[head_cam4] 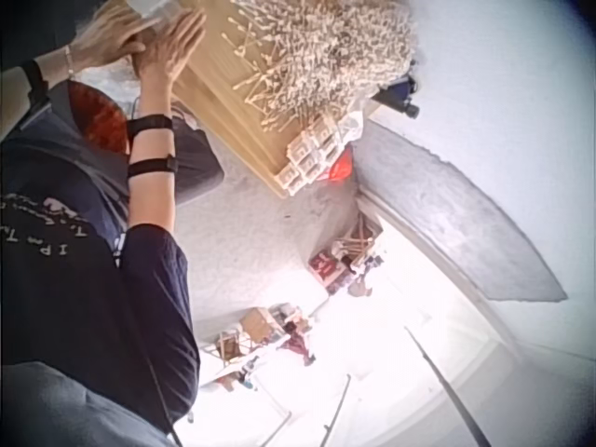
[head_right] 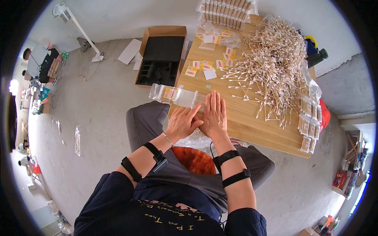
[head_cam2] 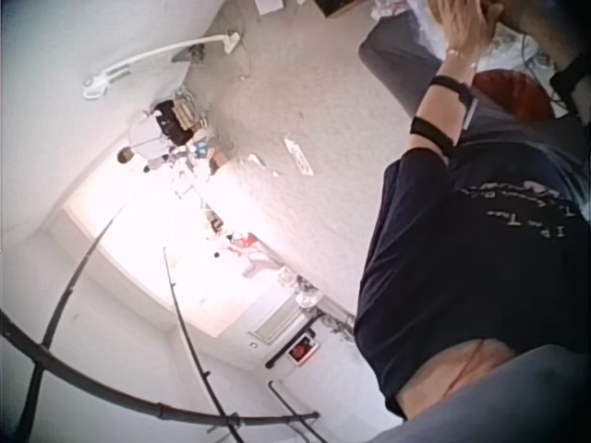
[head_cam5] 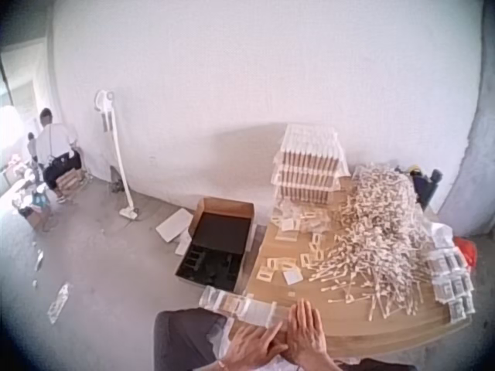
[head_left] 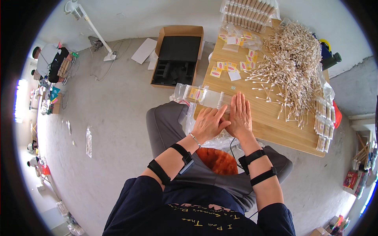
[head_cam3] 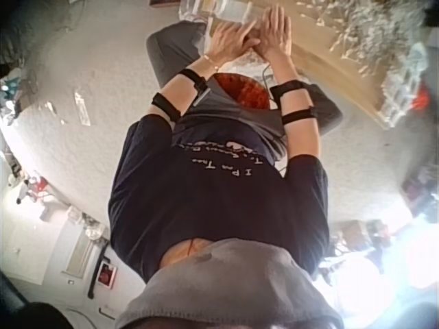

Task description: Organizing and placing a bundle of swabs into a plastic bag.

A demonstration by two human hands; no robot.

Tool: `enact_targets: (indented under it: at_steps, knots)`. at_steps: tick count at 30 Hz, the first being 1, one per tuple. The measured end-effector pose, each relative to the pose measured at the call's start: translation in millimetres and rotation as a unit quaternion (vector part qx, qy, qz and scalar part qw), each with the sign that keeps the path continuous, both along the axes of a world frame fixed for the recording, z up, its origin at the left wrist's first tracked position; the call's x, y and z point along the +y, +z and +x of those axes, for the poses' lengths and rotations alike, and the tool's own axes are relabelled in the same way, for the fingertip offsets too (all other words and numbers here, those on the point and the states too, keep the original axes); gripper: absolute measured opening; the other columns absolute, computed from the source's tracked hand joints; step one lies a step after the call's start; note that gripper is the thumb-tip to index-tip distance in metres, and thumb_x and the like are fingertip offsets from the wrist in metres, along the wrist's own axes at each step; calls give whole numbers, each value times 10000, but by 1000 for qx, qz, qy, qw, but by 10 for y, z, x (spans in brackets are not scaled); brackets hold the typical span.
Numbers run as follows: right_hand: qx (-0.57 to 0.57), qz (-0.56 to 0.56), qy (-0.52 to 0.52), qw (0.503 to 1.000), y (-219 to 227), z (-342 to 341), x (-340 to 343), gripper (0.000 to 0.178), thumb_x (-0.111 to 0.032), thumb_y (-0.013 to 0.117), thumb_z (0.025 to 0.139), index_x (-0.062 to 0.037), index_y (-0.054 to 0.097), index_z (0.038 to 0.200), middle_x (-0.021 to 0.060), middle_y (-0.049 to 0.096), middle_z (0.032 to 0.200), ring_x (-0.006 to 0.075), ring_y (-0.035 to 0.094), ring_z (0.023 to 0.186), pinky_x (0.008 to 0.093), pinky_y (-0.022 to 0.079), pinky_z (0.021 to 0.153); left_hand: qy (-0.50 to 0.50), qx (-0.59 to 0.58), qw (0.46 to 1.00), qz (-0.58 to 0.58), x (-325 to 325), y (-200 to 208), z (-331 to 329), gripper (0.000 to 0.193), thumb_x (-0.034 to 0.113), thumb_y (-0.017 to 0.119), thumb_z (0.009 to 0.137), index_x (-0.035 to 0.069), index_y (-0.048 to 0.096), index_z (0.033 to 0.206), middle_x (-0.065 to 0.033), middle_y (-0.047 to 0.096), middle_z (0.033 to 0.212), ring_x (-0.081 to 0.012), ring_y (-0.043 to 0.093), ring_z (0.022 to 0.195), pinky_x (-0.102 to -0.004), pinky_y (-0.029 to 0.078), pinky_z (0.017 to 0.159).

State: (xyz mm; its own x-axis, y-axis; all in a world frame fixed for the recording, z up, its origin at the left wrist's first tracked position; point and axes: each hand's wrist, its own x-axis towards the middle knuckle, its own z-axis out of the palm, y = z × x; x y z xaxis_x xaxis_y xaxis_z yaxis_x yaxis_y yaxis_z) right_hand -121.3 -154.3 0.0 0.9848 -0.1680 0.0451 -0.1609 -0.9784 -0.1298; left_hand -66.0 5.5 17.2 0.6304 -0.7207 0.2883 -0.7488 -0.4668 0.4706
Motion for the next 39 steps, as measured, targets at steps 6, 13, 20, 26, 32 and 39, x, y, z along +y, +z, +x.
enact_targets:
  at_steps: [6, 13, 20, 26, 32, 39]
  knots:
    - [1, -8, -2, 1000, -27, 10, 5, 1007, -600, 569, 907, 57, 184, 1567, 236, 146, 1656, 357, 119, 1553, 467, 116, 1261, -1, -9, 1000, 14, -4, -8, 20, 590, 486, 606, 947, 53, 571, 1346, -88, 667, 901, -299, 619, 863, -424, 478, 818]
    - [-2, -7, 1, 1000, -32, 8, 2, 992, -607, 538, 922, 57, 183, 1568, 235, 136, 1659, 360, 114, 1554, 467, 108, 1261, 4, -13, 1000, 1, -19, -11, 34, 580, 499, 605, 945, 54, 583, 1317, -90, 673, 872, -302, 635, 842, -425, 492, 805]
    - [5, 3, -8, 1000, -18, 13, 17, 946, -559, 520, 935, 49, 175, 1572, 225, 131, 1663, 358, 103, 1557, 470, 96, 1263, 20, 34, 997, 60, -98, 5, 93, 625, 540, 563, 961, 68, 570, 1370, -72, 694, 834, -289, 668, 821, -428, 511, 771]
    - [22, 11, -10, 1000, 20, 14, 22, 940, -517, 537, 922, 45, 161, 1575, 220, 120, 1666, 354, 95, 1559, 465, 82, 1266, 15, 17, 999, 37, -77, -54, 92, 620, 554, 547, 964, 85, 580, 1368, -73, 700, 841, -290, 670, 826, -432, 517, 779]
    - [30, 12, -12, 999, 45, 20, 32, 909, -492, 523, 927, 43, 175, 1574, 218, 117, 1668, 350, 85, 1561, 465, 75, 1267, 16, 18, 998, 55, -81, -47, 104, 627, 558, 547, 962, 90, 566, 1379, -90, 714, 864, -303, 680, 834, -432, 527, 783]
    - [29, 12, -14, 999, 31, 21, 29, 868, -478, 493, 944, 42, 194, 1571, 216, 114, 1671, 349, 82, 1562, 464, 70, 1267, 17, 40, 995, 93, -139, 9, 160, 663, 581, 540, 959, 92, 524, 1406, -142, 723, 841, -339, 694, 771, -457, 543, 711]
